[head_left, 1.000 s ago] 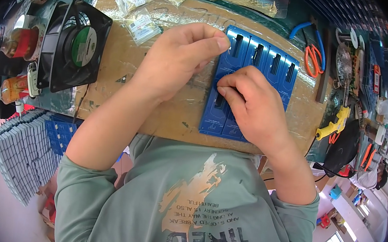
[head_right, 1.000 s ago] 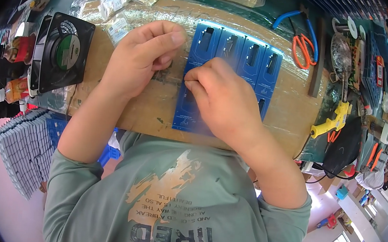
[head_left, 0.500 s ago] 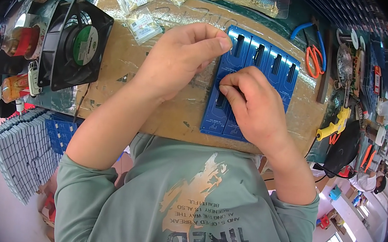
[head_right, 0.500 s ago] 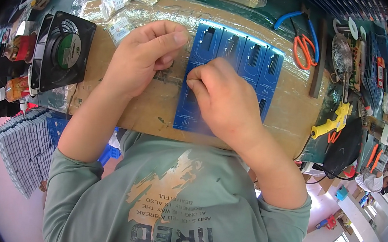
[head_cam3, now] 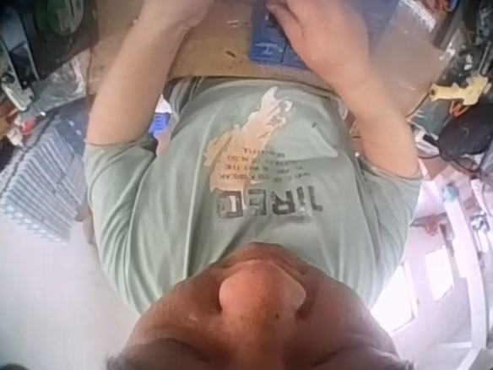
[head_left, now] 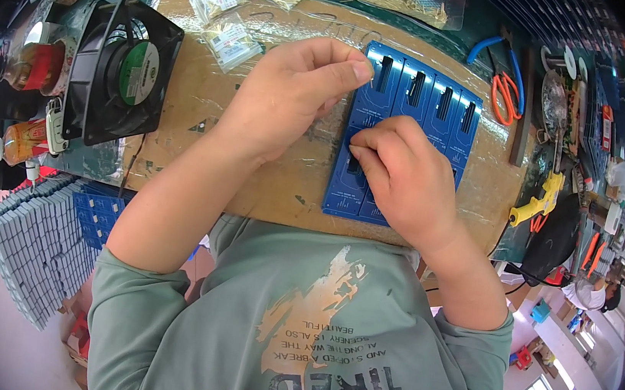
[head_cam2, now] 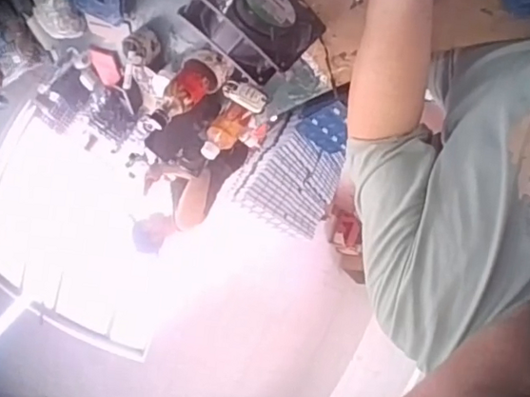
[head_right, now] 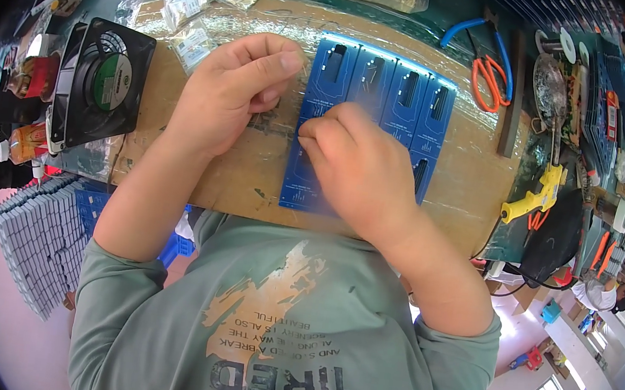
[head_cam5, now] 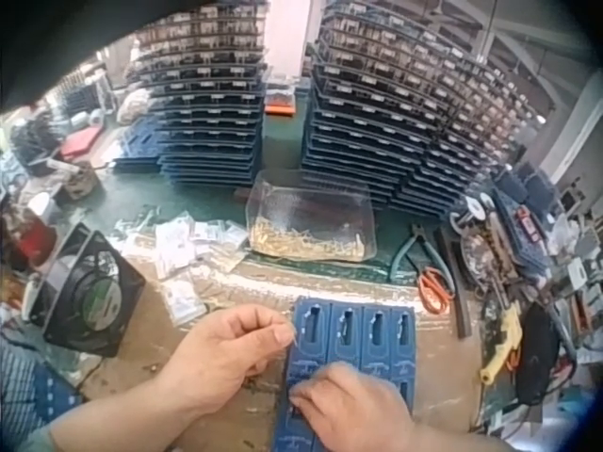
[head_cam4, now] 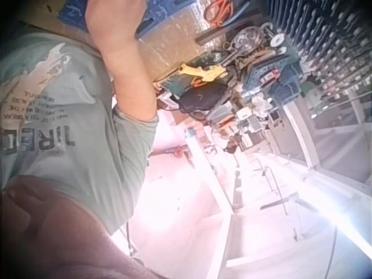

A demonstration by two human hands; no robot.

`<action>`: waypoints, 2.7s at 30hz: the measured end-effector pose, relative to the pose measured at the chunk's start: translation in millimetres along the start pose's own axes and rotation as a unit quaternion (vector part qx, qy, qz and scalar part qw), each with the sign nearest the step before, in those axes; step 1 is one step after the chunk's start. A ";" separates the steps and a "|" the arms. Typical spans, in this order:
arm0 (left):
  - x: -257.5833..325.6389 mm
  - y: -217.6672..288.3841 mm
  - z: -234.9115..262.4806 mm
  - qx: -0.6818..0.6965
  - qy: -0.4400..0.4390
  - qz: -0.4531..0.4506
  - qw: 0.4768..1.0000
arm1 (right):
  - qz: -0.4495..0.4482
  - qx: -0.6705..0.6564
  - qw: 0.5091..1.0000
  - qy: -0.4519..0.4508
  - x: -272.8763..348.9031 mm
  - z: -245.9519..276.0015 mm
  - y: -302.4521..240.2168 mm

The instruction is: The person inserts small metal pins and electronic components into a blue plastic mold by hand.

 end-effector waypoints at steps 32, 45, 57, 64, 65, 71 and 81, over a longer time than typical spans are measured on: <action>-0.9 -5.9 -0.2 0.003 -0.001 0.013 1.000 | 0.125 0.089 0.988 0.009 17.2 8.9 -21.0; -0.4 -7.7 -1.0 0.006 -0.008 0.026 1.000 | 0.130 0.070 0.989 0.014 17.6 13.6 -18.2; 1.8 -12.7 -5.5 -0.010 -0.027 0.035 0.999 | -0.076 -0.071 0.990 0.095 -11.3 34.6 14.1; 1.9 -14.4 -11.1 0.023 -0.066 0.043 0.997 | 0.035 -0.077 0.980 0.179 -15.1 45.7 4.6; 1.9 -15.5 -9.9 0.027 -0.065 0.045 0.997 | -0.003 -0.102 0.978 0.179 -14.9 47.1 9.9; 0.4 -12.4 -4.4 0.035 -0.045 0.045 0.997 | -0.007 -0.127 0.992 0.023 -5.1 23.7 5.5; 0.2 -11.5 -3.8 0.027 -0.036 0.035 0.998 | -0.005 -0.032 0.996 -0.081 2.8 -3.3 3.0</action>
Point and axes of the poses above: each hand's wrist, its own x-axis away from the middle knuckle, its own z-axis out of the back of the hand, y = z × x, the point moved 10 cm from there along -x, towards the middle knuckle, and after that the axes turned 1 degree about y, right-handed, at the moved point
